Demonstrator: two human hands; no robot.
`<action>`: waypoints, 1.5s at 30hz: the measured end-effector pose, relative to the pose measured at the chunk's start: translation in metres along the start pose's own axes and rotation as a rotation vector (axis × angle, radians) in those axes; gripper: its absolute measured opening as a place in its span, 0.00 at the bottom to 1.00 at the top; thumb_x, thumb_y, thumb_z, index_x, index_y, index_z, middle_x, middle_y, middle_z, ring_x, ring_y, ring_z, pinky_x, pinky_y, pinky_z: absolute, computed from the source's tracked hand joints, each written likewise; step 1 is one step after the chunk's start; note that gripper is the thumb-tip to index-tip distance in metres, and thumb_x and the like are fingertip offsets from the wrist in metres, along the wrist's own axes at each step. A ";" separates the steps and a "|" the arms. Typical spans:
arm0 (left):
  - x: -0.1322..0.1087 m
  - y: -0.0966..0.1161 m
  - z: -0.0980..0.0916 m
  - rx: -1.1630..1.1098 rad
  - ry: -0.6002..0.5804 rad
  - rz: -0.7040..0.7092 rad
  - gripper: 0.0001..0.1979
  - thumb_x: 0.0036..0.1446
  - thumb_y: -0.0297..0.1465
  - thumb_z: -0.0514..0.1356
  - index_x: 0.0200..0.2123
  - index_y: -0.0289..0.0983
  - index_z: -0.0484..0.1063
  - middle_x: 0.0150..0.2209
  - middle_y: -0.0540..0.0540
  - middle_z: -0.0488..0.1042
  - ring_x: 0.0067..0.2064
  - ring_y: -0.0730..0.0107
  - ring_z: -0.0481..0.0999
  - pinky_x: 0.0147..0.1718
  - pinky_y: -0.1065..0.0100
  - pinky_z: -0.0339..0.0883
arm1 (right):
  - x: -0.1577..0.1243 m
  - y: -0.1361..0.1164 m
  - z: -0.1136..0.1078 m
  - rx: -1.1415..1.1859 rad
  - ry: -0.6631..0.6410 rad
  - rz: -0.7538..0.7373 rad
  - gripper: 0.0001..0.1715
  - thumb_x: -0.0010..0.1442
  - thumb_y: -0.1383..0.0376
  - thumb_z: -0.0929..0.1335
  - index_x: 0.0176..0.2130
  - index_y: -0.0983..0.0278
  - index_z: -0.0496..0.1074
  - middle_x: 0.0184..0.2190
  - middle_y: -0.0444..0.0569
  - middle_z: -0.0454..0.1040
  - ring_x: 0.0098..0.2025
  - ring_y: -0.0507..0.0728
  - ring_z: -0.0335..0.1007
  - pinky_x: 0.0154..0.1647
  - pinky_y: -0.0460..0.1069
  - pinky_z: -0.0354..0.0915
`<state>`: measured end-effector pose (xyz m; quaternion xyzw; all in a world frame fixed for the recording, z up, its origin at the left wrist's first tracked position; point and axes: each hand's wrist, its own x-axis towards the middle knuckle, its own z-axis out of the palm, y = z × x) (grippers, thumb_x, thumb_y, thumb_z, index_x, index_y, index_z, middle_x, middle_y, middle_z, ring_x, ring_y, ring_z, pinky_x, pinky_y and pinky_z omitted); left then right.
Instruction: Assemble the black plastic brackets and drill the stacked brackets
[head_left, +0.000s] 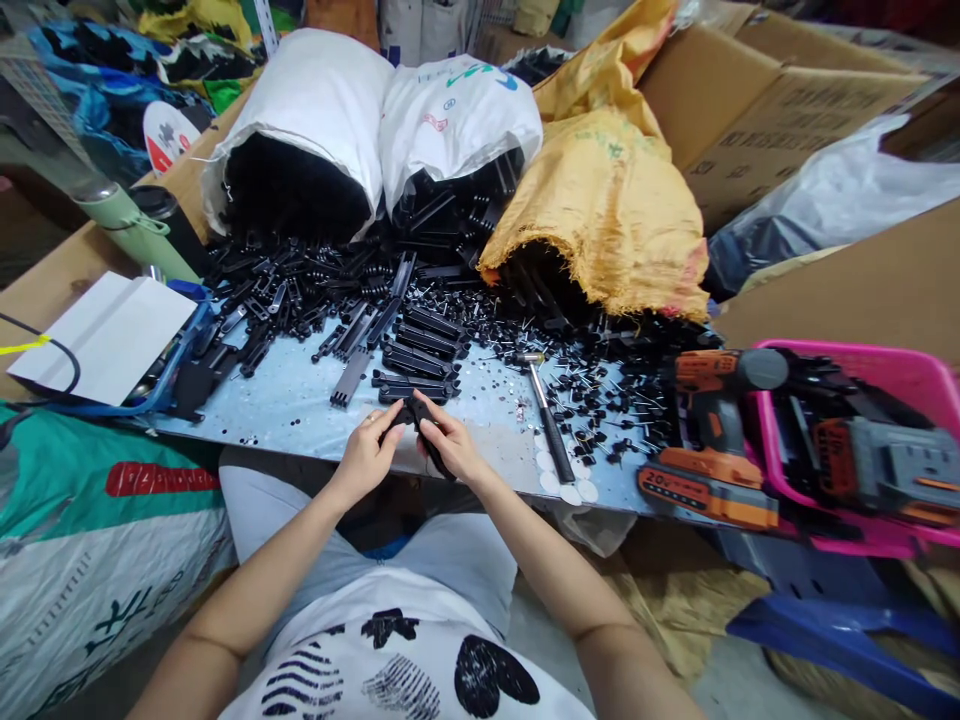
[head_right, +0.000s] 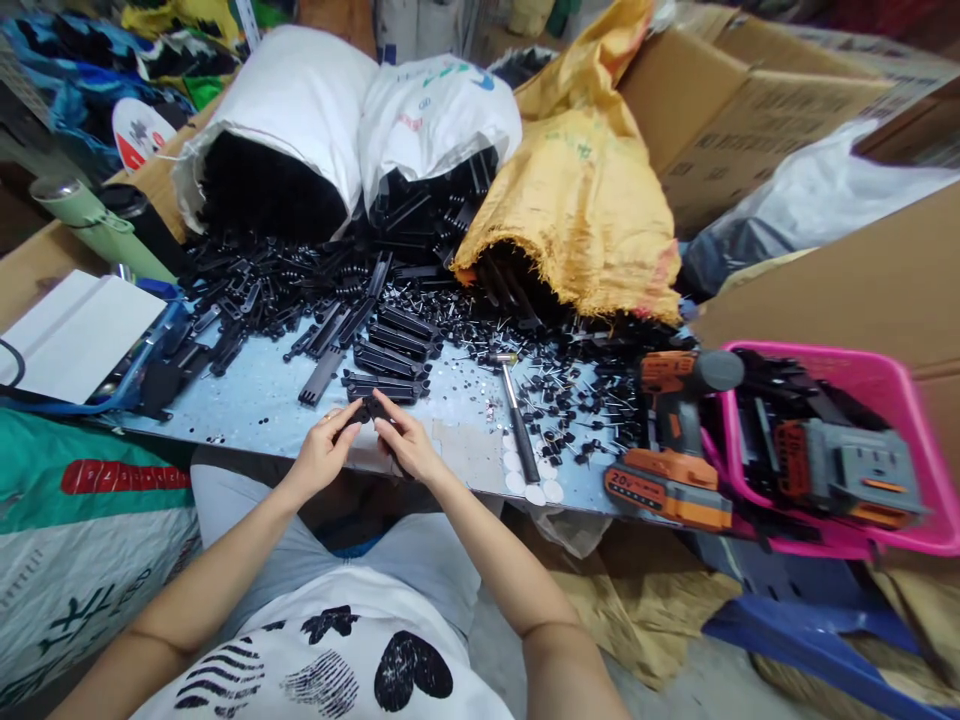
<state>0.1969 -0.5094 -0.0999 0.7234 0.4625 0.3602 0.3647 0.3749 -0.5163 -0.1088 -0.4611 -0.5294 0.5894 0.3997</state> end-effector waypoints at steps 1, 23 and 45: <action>-0.001 0.001 -0.001 0.039 -0.004 0.037 0.20 0.63 0.35 0.51 0.56 0.36 0.66 0.43 0.40 0.73 0.43 0.64 0.73 0.44 0.64 0.68 | -0.001 -0.001 -0.005 -0.077 -0.022 -0.042 0.33 0.61 0.50 0.63 0.62 0.54 0.57 0.43 0.48 0.71 0.24 0.48 0.66 0.28 0.47 0.69; 0.007 0.039 0.017 0.045 0.233 0.304 0.16 0.64 0.30 0.49 0.51 0.36 0.70 0.40 0.41 0.74 0.41 0.69 0.73 0.42 0.67 0.69 | -0.023 -0.001 0.006 -0.377 0.205 -0.319 0.33 0.63 0.52 0.61 0.64 0.53 0.53 0.46 0.51 0.69 0.31 0.54 0.68 0.39 0.54 0.69; -0.010 -0.036 0.024 0.478 -0.043 0.344 0.21 0.60 0.30 0.52 0.58 0.37 0.61 0.55 0.35 0.65 0.60 0.51 0.61 0.55 0.49 0.61 | 0.164 -0.082 -0.204 -0.734 0.945 0.160 0.12 0.62 0.65 0.66 0.44 0.71 0.68 0.41 0.51 0.70 0.40 0.52 0.68 0.43 0.53 0.67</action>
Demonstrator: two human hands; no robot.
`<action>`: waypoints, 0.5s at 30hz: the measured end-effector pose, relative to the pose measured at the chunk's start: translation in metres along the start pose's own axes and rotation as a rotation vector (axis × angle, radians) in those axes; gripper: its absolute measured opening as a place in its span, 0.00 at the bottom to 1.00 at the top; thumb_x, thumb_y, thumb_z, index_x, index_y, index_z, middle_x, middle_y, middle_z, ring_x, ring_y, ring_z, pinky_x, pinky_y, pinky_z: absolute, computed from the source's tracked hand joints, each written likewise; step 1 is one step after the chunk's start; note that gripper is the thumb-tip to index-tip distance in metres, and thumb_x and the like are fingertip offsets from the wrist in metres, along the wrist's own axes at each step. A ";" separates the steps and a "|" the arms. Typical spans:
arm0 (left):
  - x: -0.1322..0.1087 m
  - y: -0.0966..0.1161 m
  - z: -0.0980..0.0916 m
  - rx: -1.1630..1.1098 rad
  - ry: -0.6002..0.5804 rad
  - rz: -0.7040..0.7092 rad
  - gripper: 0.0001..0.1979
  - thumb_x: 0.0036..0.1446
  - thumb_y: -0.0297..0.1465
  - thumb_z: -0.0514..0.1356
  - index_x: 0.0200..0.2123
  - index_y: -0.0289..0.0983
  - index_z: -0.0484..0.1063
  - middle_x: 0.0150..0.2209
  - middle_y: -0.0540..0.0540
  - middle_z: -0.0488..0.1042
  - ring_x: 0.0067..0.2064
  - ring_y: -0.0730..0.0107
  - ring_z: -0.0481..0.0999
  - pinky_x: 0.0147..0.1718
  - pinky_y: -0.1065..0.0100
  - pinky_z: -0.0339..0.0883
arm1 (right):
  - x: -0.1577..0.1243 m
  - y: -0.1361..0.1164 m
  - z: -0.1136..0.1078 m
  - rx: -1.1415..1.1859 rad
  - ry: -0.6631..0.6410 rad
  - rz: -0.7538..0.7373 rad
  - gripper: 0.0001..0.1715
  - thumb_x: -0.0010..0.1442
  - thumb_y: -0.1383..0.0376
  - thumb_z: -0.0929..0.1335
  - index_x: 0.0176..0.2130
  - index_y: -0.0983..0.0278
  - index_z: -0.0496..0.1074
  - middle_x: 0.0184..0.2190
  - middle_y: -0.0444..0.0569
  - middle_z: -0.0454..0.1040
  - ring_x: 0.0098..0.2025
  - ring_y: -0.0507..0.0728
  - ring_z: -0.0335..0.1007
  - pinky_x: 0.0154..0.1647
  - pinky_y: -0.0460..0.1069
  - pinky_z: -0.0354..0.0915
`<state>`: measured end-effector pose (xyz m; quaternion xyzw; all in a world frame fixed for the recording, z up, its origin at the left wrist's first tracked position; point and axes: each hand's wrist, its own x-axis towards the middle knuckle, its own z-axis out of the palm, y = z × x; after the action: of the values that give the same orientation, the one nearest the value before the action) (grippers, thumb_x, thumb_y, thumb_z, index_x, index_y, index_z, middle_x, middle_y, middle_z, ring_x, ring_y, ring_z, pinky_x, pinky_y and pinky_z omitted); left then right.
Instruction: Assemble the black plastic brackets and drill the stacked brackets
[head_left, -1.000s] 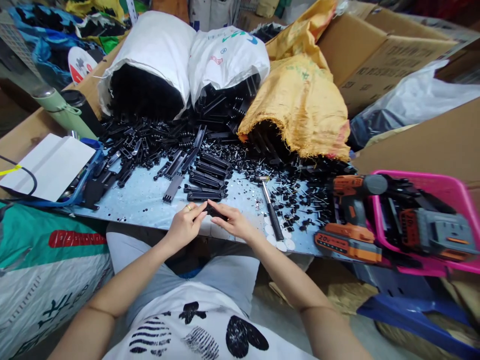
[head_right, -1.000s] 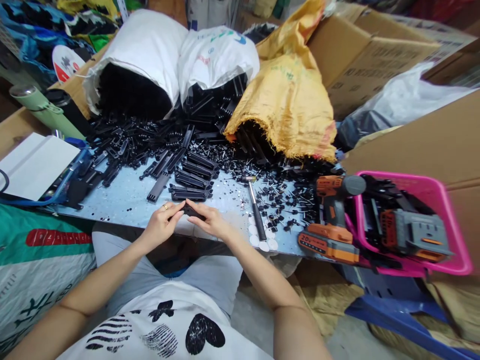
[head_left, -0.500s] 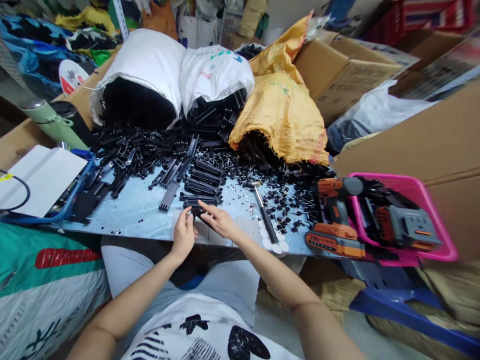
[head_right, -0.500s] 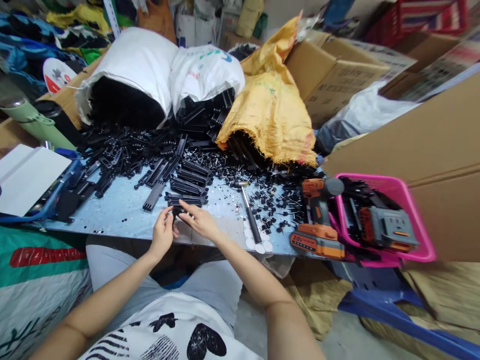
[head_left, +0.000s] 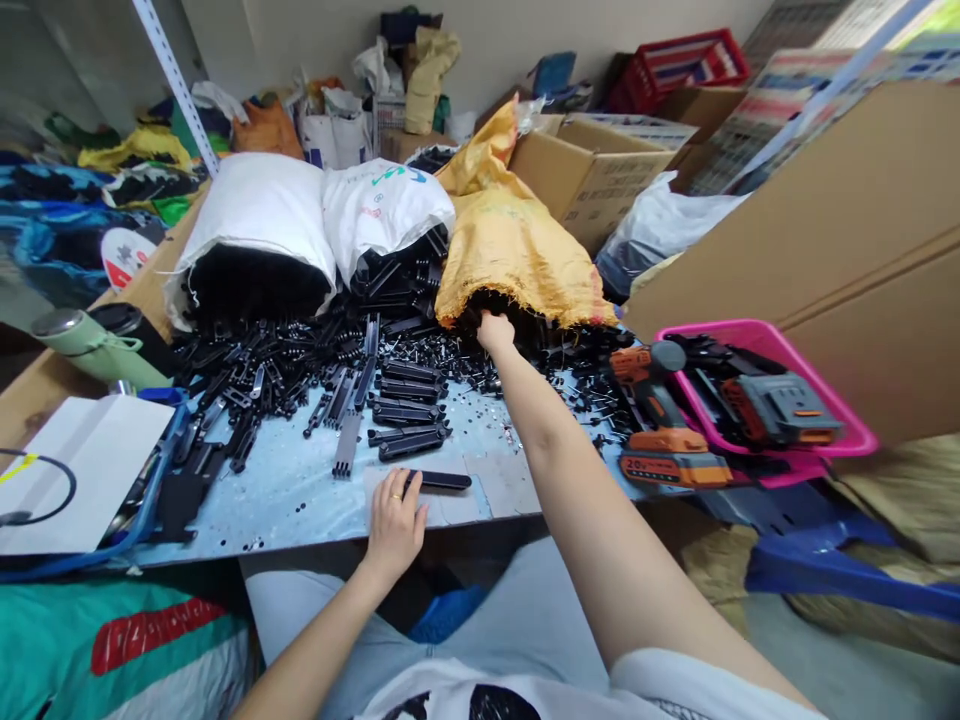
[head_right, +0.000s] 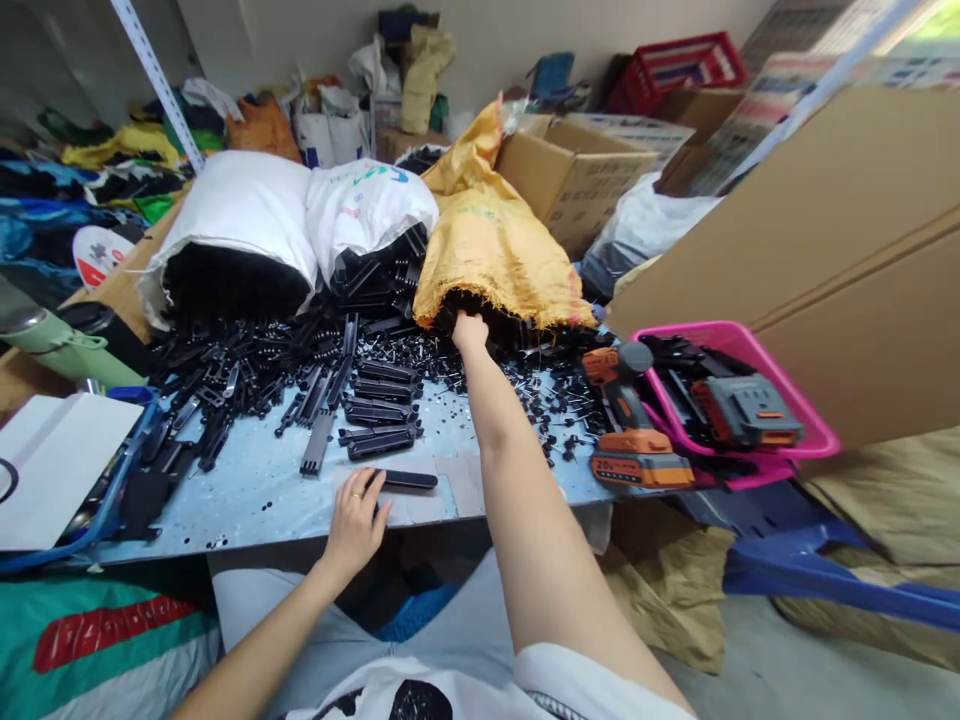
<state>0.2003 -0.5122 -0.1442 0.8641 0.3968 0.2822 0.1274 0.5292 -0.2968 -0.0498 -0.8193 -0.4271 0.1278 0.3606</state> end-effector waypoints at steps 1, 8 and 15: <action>0.004 -0.001 0.000 0.011 -0.016 0.035 0.21 0.60 0.29 0.52 0.57 0.37 0.62 0.54 0.35 0.66 0.60 0.51 0.61 0.55 0.49 0.60 | -0.001 -0.002 -0.002 0.019 -0.020 0.012 0.11 0.63 0.64 0.66 0.43 0.70 0.68 0.39 0.49 0.70 0.37 0.51 0.68 0.39 0.51 0.68; 0.043 -0.001 0.017 0.065 -0.261 0.225 0.18 0.57 0.24 0.54 0.51 0.38 0.68 0.47 0.38 0.72 0.51 0.56 0.70 0.53 0.50 0.60 | -0.063 0.024 -0.033 0.052 -0.295 0.149 0.08 0.58 0.67 0.68 0.30 0.70 0.66 0.19 0.38 0.63 0.19 0.44 0.57 0.20 0.40 0.59; 0.037 -0.008 0.033 0.241 -0.334 0.358 0.19 0.60 0.24 0.48 0.52 0.36 0.69 0.39 0.40 0.74 0.40 0.59 0.74 0.38 0.62 0.66 | -0.204 0.088 -0.062 0.160 -0.453 0.284 0.12 0.49 0.71 0.71 0.35 0.67 0.65 0.16 0.38 0.67 0.20 0.50 0.67 0.21 0.41 0.64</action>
<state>0.2340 -0.4784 -0.1600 0.9640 0.2420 0.1046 0.0355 0.4919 -0.5207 -0.0873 -0.7905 -0.3663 0.3902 0.2978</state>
